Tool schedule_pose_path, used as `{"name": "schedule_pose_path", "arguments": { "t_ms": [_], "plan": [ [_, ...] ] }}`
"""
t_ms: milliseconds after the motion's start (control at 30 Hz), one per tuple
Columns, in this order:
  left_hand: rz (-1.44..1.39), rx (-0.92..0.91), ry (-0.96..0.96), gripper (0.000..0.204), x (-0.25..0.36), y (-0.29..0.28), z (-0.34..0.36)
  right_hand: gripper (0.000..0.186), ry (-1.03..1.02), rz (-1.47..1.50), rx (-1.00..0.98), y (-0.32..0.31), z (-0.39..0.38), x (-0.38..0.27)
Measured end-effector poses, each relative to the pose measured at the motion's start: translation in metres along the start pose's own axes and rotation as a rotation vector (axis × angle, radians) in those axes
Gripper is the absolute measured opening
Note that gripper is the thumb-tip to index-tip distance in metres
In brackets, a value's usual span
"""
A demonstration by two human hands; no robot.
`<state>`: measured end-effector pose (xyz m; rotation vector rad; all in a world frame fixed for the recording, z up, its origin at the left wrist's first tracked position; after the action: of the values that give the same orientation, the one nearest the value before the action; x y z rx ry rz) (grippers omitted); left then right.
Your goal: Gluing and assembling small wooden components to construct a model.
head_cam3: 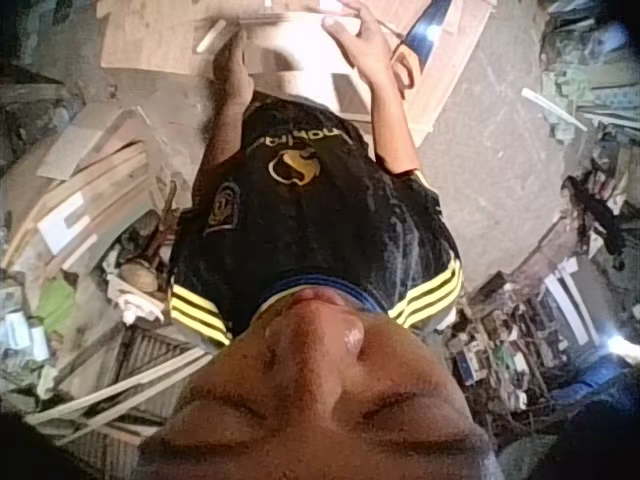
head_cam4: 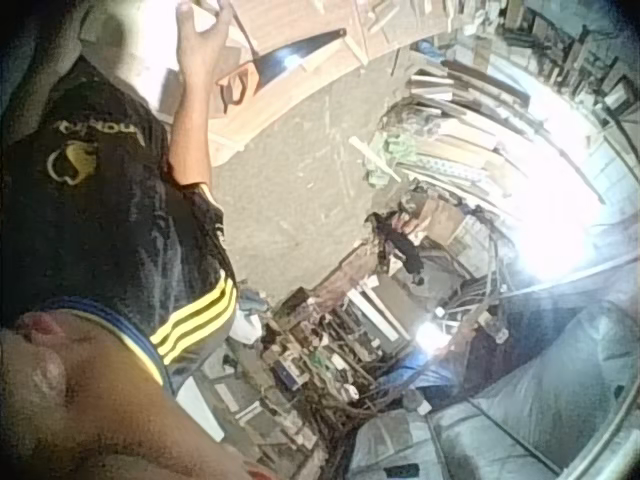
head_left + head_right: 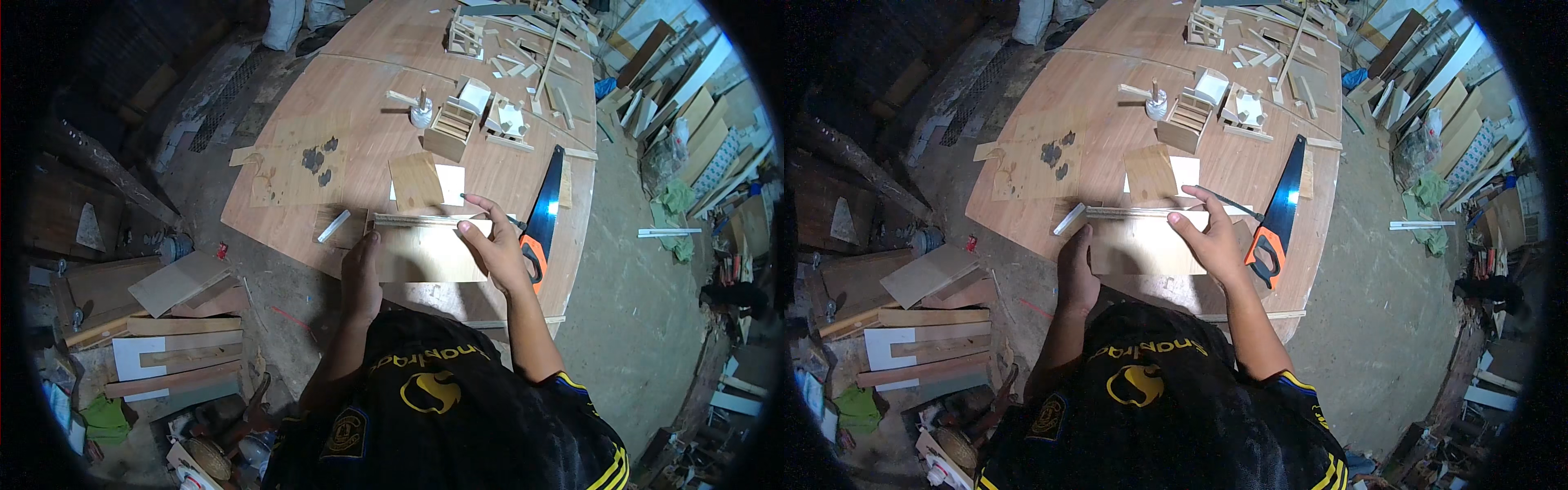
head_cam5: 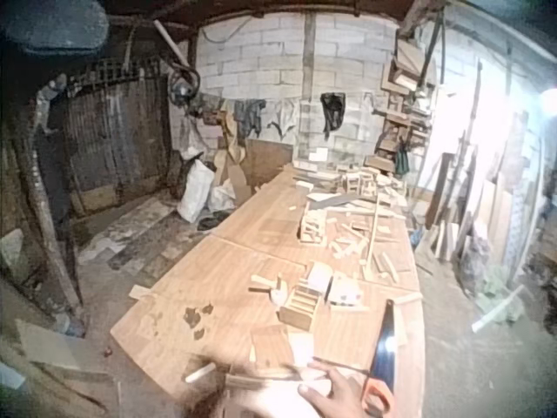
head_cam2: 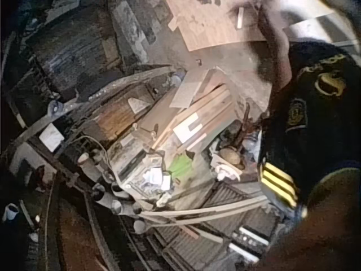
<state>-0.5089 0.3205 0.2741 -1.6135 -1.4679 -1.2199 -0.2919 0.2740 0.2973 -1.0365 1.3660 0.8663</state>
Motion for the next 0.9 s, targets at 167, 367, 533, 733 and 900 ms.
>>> {"name": "schedule_pose_path", "arguments": {
  "t_ms": [167,367,533,733,900],
  "plan": [
    [-0.203,-0.037,-0.126,0.057,0.012,0.005,-0.010,0.057,-0.095,-0.031,-0.004,0.000,-0.005,-0.003],
    [-0.092,0.080,-0.038,0.063,0.013,0.010,-0.013,0.061,-0.201,-0.007,-0.027,0.002,-0.006,-0.007],
    [-0.145,0.071,0.035,0.046,0.016,0.012,-0.016,0.061,-0.248,0.010,-0.023,0.003,-0.010,-0.009],
    [-0.167,0.057,0.210,0.039,0.015,0.014,-0.023,0.063,-0.356,0.031,-0.023,-0.001,-0.015,-0.022],
    [-0.303,-0.057,0.389,0.041,0.009,0.014,-0.027,0.058,-0.493,0.049,-0.036,-0.009,-0.018,-0.028]
  ]
}}
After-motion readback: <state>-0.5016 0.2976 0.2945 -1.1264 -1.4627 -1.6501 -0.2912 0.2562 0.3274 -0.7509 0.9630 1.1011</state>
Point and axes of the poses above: each hand's wrist, its own z-axis towards the middle knuckle, its own y-axis out of the palm, x = y × z, the point moved 1 cm from there along z, towards the middle knuckle, and after that the axes turned 6 degrees about -y, right-handed, at the moved point
